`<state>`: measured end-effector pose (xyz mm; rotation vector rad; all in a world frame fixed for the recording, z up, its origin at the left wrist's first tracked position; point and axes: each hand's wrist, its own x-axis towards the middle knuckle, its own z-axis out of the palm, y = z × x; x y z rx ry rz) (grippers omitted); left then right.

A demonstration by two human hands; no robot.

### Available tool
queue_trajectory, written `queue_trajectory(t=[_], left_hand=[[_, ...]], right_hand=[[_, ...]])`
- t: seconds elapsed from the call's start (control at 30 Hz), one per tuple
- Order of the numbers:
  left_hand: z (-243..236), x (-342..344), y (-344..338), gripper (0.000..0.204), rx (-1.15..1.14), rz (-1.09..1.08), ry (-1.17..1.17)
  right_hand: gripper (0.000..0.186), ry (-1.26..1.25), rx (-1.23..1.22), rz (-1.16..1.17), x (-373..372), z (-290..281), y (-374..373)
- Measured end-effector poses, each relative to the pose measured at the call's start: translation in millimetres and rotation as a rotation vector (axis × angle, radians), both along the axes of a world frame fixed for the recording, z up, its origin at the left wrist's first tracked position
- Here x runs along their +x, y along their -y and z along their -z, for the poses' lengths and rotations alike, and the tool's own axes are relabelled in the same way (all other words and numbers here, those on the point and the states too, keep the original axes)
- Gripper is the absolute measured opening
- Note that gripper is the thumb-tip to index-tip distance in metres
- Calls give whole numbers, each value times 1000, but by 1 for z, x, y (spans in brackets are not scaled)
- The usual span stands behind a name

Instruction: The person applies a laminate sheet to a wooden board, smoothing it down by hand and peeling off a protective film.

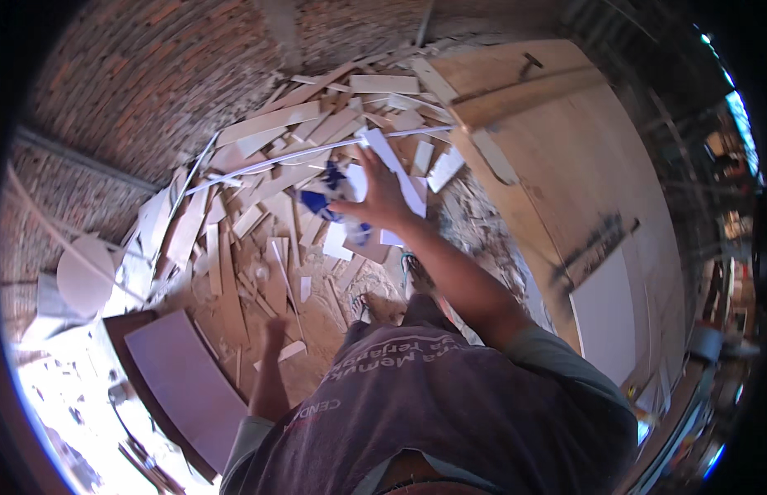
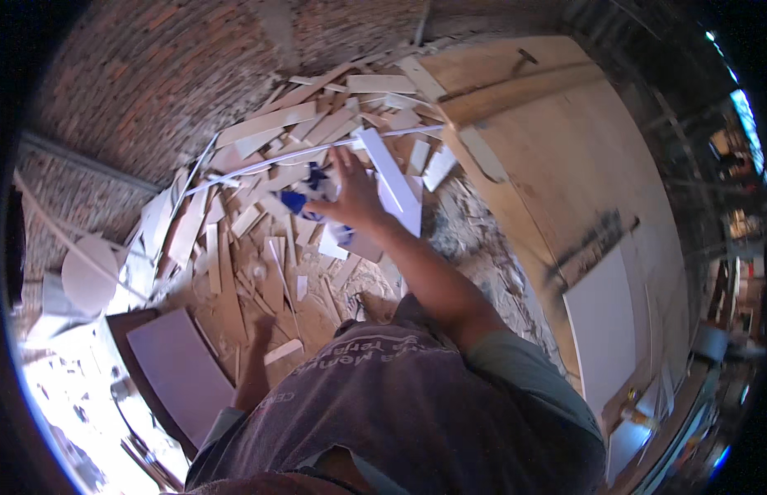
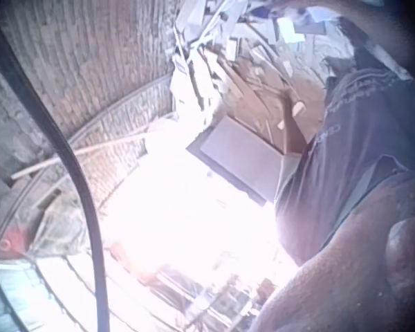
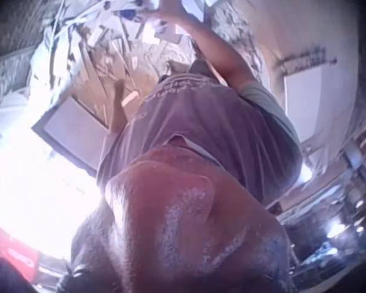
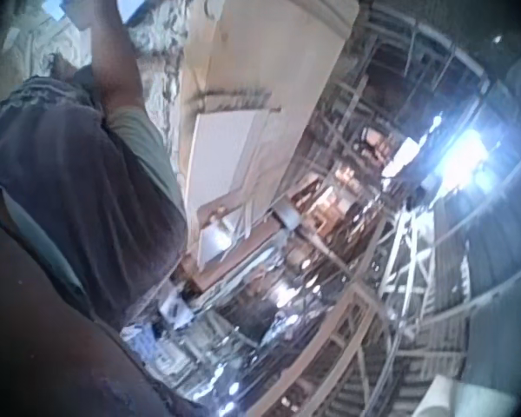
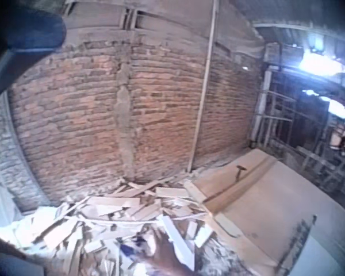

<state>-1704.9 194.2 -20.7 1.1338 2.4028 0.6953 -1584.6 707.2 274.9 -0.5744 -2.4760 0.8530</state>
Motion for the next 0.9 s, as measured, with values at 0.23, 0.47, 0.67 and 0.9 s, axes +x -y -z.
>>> queue_trajectory(t=[0.23, 0.47, 0.67, 0.9], left_hand=[[-18, -64, -99, 41, -189, -197, -74], [-27, 123, -213, 70, -122, -14, 55], [-132, 312, -363, 75, 111, 592, -26], [-195, 555, -552, 79, 318, 1069, -315]], right_hand=[[72, 342, 162, 102, 180, 85, 73], [94, 954, -379, 925, 473, 117, 143], [93, 769, -352, 1696, 651, 128, 170], [92, 529, 79, 1729, 832, 128, 78]])
